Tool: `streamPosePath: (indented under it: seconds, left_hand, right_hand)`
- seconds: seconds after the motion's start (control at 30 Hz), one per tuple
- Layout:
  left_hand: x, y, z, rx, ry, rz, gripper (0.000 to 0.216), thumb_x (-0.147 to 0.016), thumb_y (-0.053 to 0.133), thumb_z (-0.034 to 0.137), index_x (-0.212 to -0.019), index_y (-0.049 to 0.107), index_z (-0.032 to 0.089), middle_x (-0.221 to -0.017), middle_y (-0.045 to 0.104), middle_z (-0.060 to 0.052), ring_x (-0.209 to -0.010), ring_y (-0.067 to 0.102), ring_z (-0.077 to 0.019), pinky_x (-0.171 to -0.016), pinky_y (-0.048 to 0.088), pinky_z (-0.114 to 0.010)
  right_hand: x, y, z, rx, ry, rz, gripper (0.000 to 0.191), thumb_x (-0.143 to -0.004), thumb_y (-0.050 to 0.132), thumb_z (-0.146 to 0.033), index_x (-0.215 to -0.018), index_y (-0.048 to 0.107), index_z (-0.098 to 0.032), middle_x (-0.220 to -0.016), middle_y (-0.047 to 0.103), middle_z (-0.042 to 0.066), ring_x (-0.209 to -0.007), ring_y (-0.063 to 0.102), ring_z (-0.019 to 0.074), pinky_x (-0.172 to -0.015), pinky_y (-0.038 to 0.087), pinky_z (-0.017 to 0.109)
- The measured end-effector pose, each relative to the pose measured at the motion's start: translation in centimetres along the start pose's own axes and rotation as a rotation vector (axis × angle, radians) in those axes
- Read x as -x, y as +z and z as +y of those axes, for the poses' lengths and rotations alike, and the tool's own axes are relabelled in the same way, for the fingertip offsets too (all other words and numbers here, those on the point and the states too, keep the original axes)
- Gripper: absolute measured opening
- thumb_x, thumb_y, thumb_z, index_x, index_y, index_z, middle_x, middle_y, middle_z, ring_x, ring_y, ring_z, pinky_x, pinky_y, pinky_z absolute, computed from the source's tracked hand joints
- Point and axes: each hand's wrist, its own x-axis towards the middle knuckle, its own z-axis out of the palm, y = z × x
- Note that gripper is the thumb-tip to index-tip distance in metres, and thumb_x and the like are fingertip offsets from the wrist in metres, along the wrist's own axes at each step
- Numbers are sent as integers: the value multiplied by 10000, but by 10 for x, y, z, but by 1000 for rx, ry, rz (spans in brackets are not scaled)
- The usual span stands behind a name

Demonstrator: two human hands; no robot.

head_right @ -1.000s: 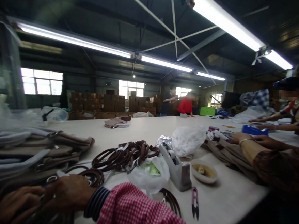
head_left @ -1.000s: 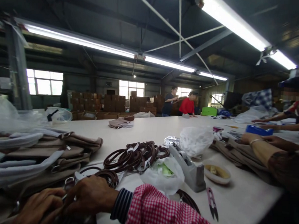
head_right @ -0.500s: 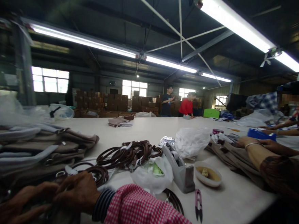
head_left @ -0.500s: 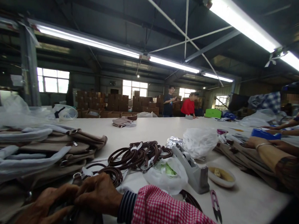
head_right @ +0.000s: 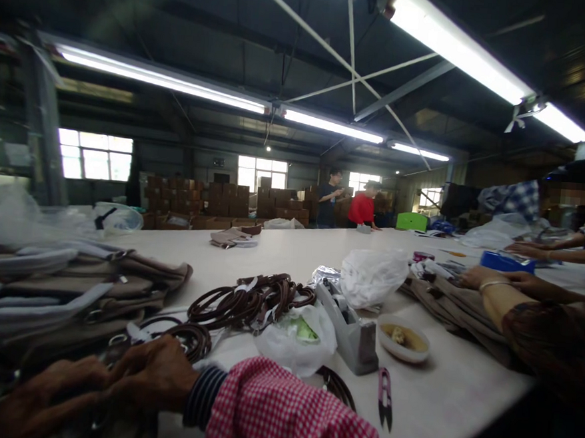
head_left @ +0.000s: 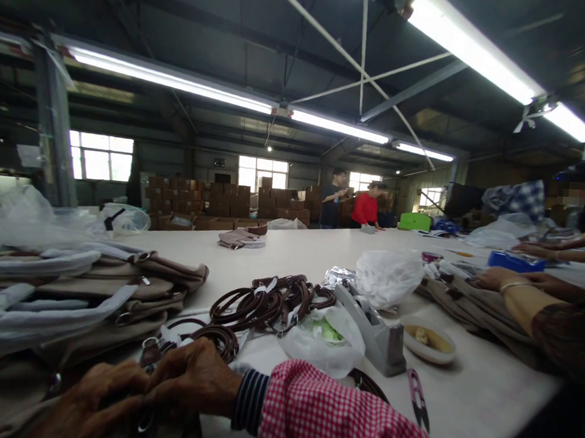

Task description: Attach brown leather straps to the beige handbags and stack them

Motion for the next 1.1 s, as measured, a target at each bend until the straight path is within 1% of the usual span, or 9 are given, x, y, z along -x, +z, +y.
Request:
streamPosePath:
  seconds: [0.13, 0.23, 0.33, 0.47, 0.53, 0.7, 0.83, 0.93, 1.1]
  left_hand:
    - [2, 0, 2, 104, -94, -29, 293, -791, 667, 574, -856, 812, 328, -994, 765, -14, -1068, 678, -324, -961, 570, -401]
    - [10, -7, 22, 183, -168, -9, 380, -809, 650, 602, -925, 817, 281, -1083, 748, -56, -1124, 647, -336, -1037, 516, -447]
    - [14, -14, 45, 215, -174, 5, 385, -812, 659, 576, -951, 822, 257, -1076, 737, -71, -1128, 630, -325, -1052, 482, -451]
    - [12, -18, 56, 292, -156, 31, 316, -814, 674, 501, -882, 817, 227, -968, 742, -71, -1048, 627, -297, -1008, 445, -431]
    - [12, -18, 56, 344, -150, 41, 277, -823, 686, 466, -832, 796, 211, -900, 738, -62, -996, 621, -274, -971, 436, -408]
    - [13, -16, 56, 580, -152, 43, 238, -874, 694, 406, -858, 743, 173, -907, 762, -59, -896, 654, -216, -872, 466, -340]
    - [13, -16, 57, 669, -146, 61, 237, -862, 714, 391, -830, 734, 158, -860, 764, -56, -843, 664, -195, -844, 479, -314]
    - [13, -16, 58, 692, -181, 110, 230, -822, 745, 378, -773, 738, 154, -788, 752, -42, -777, 653, -175, -809, 479, -296]
    - [14, -16, 61, 715, -210, 171, 222, -760, 774, 373, -719, 752, 156, -725, 746, -36, -730, 648, -179, -792, 490, -305]
  right_hand:
    - [3, -12, -24, 470, -74, -48, 228, -758, 879, -336, -892, 775, -184, -735, 651, -30, -667, 595, 116, -577, 408, 197]
    - [19, -28, -56, 918, -93, -205, 79, -788, 810, -173, -862, 787, -185, -749, 661, -20, -706, 585, 123, -607, 361, 214]
    - [37, -48, -78, 1110, -75, -150, 54, -816, 739, -137, -789, 768, -173, -749, 671, 12, -683, 554, 134, -607, 304, 255]
    - [43, -73, -76, 1008, -118, -104, 115, -886, 627, -115, -816, 713, -149, -797, 672, 35, -740, 562, 146, -683, 344, 269]
    - [39, -78, -70, 884, -172, -1, 151, -920, 603, -187, -788, 666, -149, -766, 639, 23, -726, 544, 144, -683, 361, 269]
    - [21, -62, -64, 482, -230, 220, 218, -898, 642, -328, -756, 624, -164, -675, 586, -18, -610, 484, 114, -572, 365, 242]
    - [8, -34, -72, 80, -128, 189, 264, -831, 755, -408, -837, 657, -162, -662, 668, 0, -511, 505, 99, -458, 362, 207]
    - [4, -18, -77, -150, -86, 160, 340, -722, 865, -410, -819, 663, -155, -714, 720, 36, -544, 597, 115, -435, 401, 187]
    - [6, -13, -76, -218, 0, 156, 354, -663, 917, -381, -815, 715, -133, -726, 731, 40, -524, 619, 101, -412, 421, 166]
